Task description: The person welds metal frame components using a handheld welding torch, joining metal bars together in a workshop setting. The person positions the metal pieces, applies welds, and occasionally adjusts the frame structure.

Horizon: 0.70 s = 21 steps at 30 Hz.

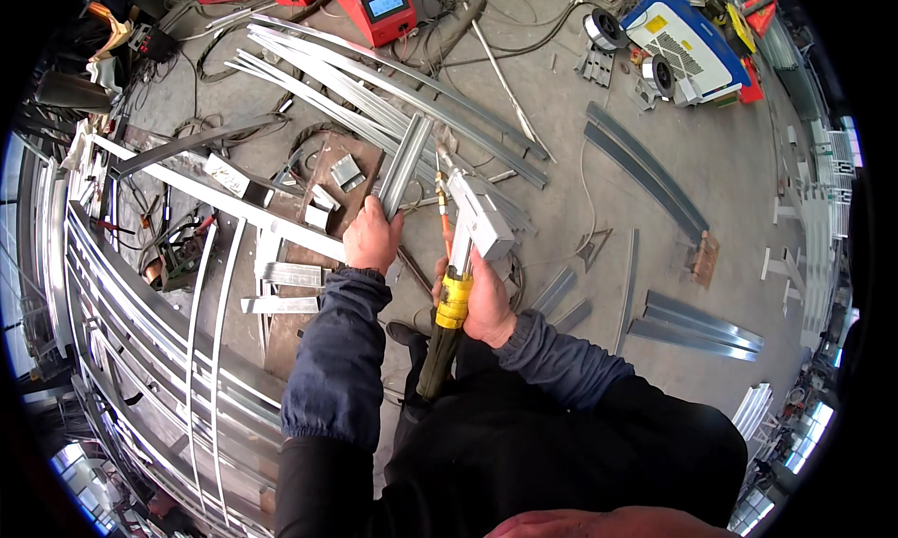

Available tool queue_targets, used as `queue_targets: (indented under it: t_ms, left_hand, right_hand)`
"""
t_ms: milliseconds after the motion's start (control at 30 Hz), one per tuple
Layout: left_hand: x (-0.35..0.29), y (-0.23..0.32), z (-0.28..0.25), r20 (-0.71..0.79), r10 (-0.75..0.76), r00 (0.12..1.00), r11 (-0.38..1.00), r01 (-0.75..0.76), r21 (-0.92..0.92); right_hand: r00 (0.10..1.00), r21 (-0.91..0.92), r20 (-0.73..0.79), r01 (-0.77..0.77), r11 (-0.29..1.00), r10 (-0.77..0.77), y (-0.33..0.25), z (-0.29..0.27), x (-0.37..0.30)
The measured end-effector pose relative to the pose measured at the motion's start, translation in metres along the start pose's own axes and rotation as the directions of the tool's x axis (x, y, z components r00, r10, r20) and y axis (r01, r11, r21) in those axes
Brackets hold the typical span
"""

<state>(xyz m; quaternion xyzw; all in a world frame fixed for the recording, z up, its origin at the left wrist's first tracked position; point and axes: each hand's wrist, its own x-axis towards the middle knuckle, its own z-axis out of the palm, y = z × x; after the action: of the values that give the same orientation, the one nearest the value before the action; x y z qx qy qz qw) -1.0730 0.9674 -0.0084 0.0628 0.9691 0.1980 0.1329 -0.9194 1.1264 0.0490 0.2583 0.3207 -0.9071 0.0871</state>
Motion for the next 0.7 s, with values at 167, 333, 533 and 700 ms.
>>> queue_targets:
  t_ms: [167,333,533,700]
  left_hand:
    - [0.004,0.001,0.001,0.031,-0.006,0.999,1.0,0.006,-0.016]
    - [0.003,-0.002,0.004,0.012,0.01,1.0,1.0,-0.01,-0.018]
    - [0.004,-0.003,0.009,0.032,-0.04,0.999,0.999,0.04,0.019]
    - [0.004,-0.002,0.008,0.038,-0.046,0.998,0.999,0.045,0.019]
  right_hand:
    - [0.999,0.001,-0.022,-0.024,1.0,0.024,0.013,0.01,0.008]
    - [0.999,0.041,-0.011,-0.046,0.998,0.047,0.016,0.017,0.02]
    - [0.998,0.088,-0.03,-0.056,0.995,0.059,0.016,0.022,0.028]
    - [0.995,0.121,-0.025,-0.093,0.988,0.096,0.014,0.023,0.031]
